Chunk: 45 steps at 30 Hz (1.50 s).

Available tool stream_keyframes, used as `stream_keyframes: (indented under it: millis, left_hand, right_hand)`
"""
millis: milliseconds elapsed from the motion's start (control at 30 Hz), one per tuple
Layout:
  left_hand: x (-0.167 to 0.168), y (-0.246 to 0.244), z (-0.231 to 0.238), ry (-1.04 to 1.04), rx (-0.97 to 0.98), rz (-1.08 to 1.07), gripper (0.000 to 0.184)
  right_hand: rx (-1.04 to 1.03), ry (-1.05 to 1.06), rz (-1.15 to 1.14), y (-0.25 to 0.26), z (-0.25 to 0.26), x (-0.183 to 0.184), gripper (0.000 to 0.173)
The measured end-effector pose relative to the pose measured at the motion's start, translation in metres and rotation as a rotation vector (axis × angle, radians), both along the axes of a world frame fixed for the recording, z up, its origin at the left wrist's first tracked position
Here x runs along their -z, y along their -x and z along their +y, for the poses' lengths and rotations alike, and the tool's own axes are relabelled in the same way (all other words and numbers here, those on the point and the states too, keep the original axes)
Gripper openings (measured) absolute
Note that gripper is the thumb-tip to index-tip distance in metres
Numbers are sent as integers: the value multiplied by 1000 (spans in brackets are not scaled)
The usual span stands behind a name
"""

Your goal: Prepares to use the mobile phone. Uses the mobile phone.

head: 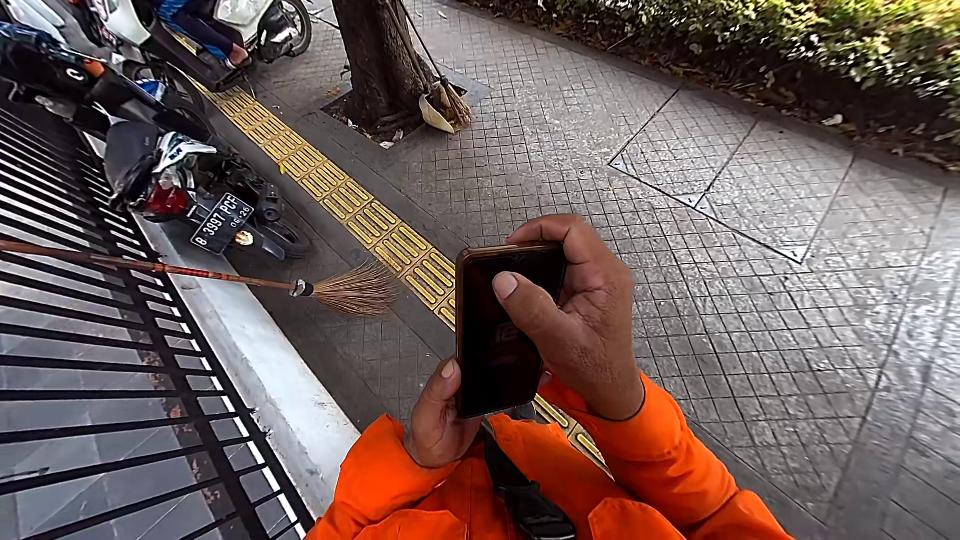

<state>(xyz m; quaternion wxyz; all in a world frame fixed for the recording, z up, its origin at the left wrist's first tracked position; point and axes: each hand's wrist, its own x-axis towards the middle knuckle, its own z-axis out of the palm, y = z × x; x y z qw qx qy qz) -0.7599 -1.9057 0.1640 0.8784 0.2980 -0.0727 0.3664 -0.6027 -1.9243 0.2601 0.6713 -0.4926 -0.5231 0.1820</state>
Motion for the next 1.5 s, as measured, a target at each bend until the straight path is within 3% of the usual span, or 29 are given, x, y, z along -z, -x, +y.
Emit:
stream_keyframes:
  millis: [333,833,1100,1333,1500]
  left_hand:
    - [2,-1,-4,-53,-96,63,38]
    - [-2,-1,3,24,21,5,39]
    - [-7,1,8,95,49,-27,42]
    - [-4,2,10,85,-51,16,40]
    - [-1,4,6,60,-56,6,39]
  right_hand:
    - [79,26,-33,6,3,2,30]
    - [-33,-29,45,-5,3,5,24]
    - [-125,-1,146,-8,-1,14,50]
    - [-176,89,170,8,-8,24,64]
    - [-79,108,89,16,-7,23,69]
